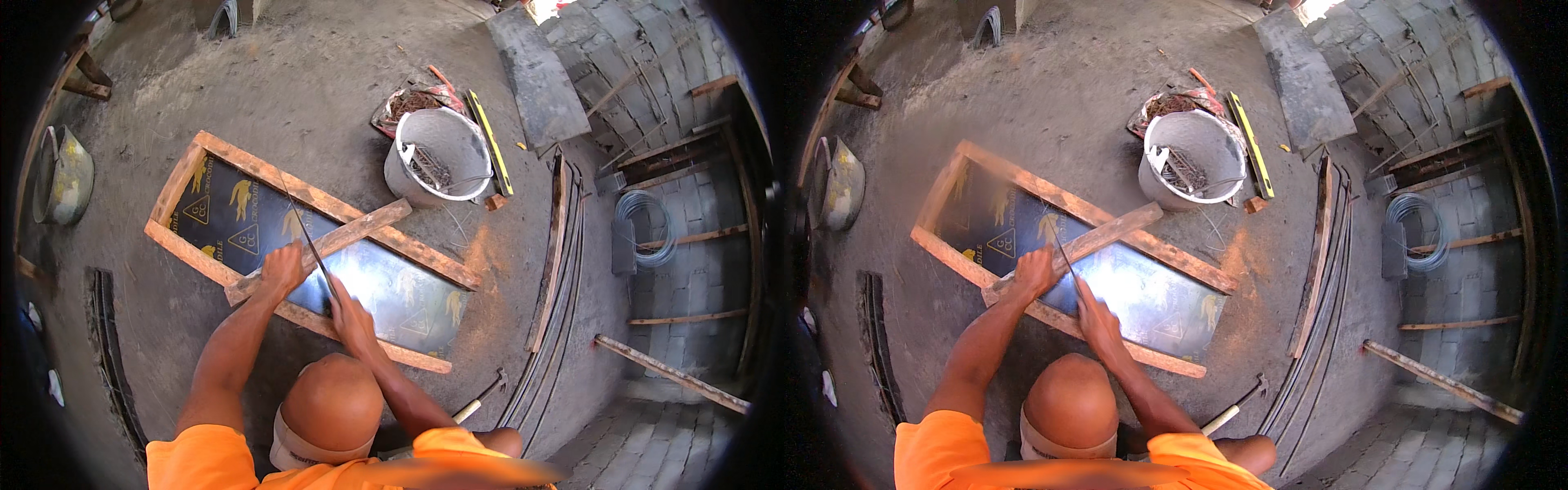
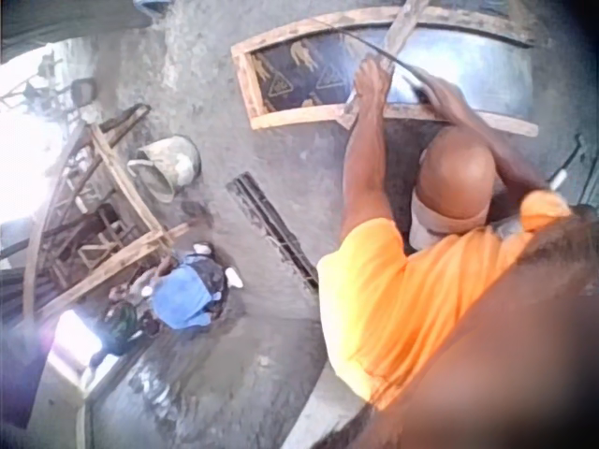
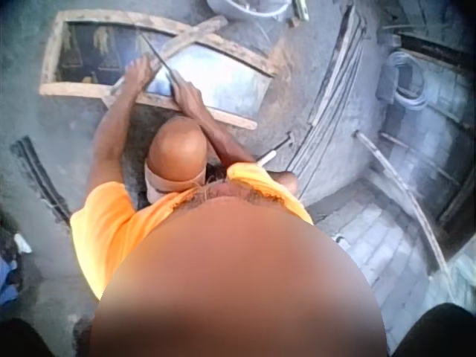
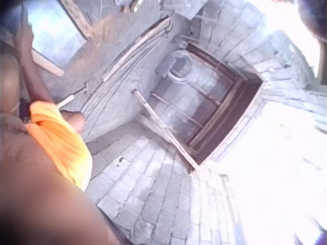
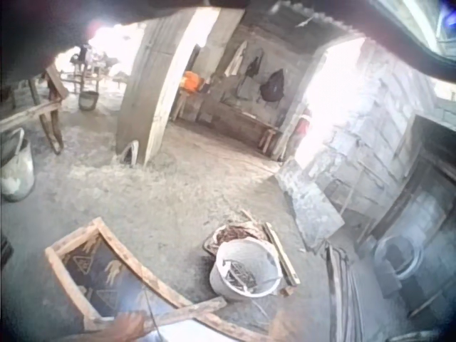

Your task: The person hammers nails into wooden pieces to form a rectangular frame around a black sheet. They then use a hand saw to cut a metal rod and place it across the frame, securing it with additional nails.

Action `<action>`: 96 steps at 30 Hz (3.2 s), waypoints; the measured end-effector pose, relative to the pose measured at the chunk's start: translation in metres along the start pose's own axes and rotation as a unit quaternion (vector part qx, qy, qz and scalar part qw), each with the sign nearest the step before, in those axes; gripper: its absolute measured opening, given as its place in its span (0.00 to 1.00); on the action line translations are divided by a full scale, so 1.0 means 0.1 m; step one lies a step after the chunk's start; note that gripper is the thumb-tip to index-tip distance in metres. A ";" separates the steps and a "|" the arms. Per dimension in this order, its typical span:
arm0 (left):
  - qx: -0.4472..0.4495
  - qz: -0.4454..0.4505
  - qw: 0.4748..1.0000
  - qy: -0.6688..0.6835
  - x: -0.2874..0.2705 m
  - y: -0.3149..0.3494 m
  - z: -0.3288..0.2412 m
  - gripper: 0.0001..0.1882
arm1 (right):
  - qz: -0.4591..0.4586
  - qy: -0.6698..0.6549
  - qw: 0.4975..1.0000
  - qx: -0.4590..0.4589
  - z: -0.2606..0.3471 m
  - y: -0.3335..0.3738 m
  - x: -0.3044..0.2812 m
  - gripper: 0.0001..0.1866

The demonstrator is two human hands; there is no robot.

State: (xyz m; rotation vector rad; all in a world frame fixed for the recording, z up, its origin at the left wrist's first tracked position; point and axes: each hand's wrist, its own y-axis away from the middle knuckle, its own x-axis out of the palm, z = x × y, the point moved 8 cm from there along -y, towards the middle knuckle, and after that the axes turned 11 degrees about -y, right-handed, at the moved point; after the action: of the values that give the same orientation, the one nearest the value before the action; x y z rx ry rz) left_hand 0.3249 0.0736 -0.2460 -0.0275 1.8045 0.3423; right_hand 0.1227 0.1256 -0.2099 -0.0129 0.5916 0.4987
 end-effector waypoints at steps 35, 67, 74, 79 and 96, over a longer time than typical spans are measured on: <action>0.013 -0.050 0.998 0.035 0.05 0.01 0.01 0.15 | -0.030 0.034 0.998 -0.041 0.18 -0.42 0.02 0.27; -0.027 -0.044 0.999 -0.001 0.10 -0.01 0.03 0.03 | 0.118 -0.098 0.976 0.156 -0.65 -0.10 0.11 0.38; -0.020 -0.039 0.999 0.011 0.11 -0.01 0.03 0.06 | 0.109 -0.044 0.986 0.117 -0.27 -0.26 0.08 0.38; -0.018 0.007 1.000 0.008 0.19 -0.03 0.02 0.20 | -0.003 0.033 0.998 -0.046 0.05 -0.42 0.05 0.34; -0.003 -0.042 0.998 0.045 0.04 -0.12 0.16 0.52 | -0.034 -0.046 0.992 -0.111 -0.13 -0.42 0.14 0.31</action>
State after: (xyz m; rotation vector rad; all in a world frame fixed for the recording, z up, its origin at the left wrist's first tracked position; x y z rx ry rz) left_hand 0.3415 0.0671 -0.2563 -0.1241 1.8846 0.2913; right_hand 0.1453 0.0930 -0.2336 -0.2203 0.4413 0.4938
